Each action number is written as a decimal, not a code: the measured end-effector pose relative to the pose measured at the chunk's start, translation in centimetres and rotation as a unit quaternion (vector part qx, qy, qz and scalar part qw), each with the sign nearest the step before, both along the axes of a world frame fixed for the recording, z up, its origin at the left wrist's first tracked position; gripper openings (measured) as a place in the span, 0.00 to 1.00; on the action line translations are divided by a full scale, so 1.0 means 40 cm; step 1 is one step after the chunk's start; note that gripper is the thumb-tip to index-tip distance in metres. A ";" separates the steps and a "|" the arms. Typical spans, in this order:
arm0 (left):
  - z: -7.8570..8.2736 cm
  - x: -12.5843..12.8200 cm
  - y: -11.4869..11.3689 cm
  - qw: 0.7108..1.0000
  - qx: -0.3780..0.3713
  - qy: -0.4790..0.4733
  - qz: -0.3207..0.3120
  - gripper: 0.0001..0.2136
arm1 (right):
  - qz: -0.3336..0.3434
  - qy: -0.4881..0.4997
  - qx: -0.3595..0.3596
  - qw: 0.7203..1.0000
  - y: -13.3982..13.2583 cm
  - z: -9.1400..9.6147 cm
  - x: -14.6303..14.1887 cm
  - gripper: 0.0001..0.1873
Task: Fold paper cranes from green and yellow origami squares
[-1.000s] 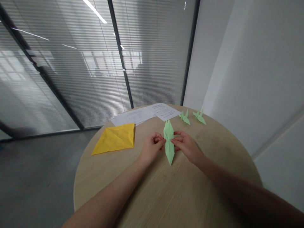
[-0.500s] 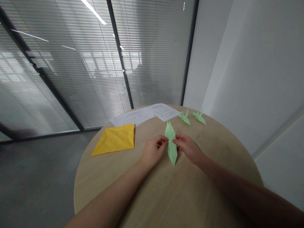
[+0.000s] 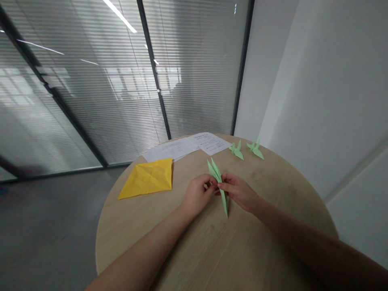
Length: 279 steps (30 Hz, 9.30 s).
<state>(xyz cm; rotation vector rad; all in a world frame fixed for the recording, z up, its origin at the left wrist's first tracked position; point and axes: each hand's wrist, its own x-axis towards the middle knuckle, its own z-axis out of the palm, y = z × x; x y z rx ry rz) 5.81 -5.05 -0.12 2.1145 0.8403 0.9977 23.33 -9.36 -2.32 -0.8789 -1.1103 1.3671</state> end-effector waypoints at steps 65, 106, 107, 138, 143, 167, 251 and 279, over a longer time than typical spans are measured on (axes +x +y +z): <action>0.001 0.009 0.014 0.953 -0.217 -0.212 0.003 0.13 | -0.120 -0.145 0.056 0.980 0.018 -0.004 0.013 0.18; -0.007 -0.005 0.031 0.888 -0.403 -0.211 -0.069 0.12 | -0.080 -0.128 0.101 0.983 0.002 0.015 0.031 0.18; -0.004 -0.006 0.029 0.883 -0.415 -0.205 -0.078 0.12 | -0.083 -0.134 0.102 0.982 0.002 0.016 0.032 0.18; 0.006 0.001 0.016 0.918 -0.340 -0.197 -0.046 0.19 | -0.075 -0.099 0.054 0.991 0.015 0.003 0.027 0.18; 0.005 0.004 0.017 0.948 -0.271 -0.161 -0.035 0.14 | -0.081 -0.133 0.072 0.985 0.019 -0.010 0.031 0.18; -0.014 0.008 0.029 0.961 -0.253 -0.113 0.000 0.15 | -0.081 -0.120 -0.025 0.989 0.015 -0.008 0.018 0.24; -0.002 0.003 0.017 0.943 -0.270 -0.193 0.025 0.05 | -0.093 -0.108 0.039 0.989 0.021 -0.022 0.017 0.15; -0.003 0.006 0.008 0.991 -0.081 -0.097 0.038 0.05 | -0.081 -0.122 0.077 0.986 0.020 -0.013 0.018 0.13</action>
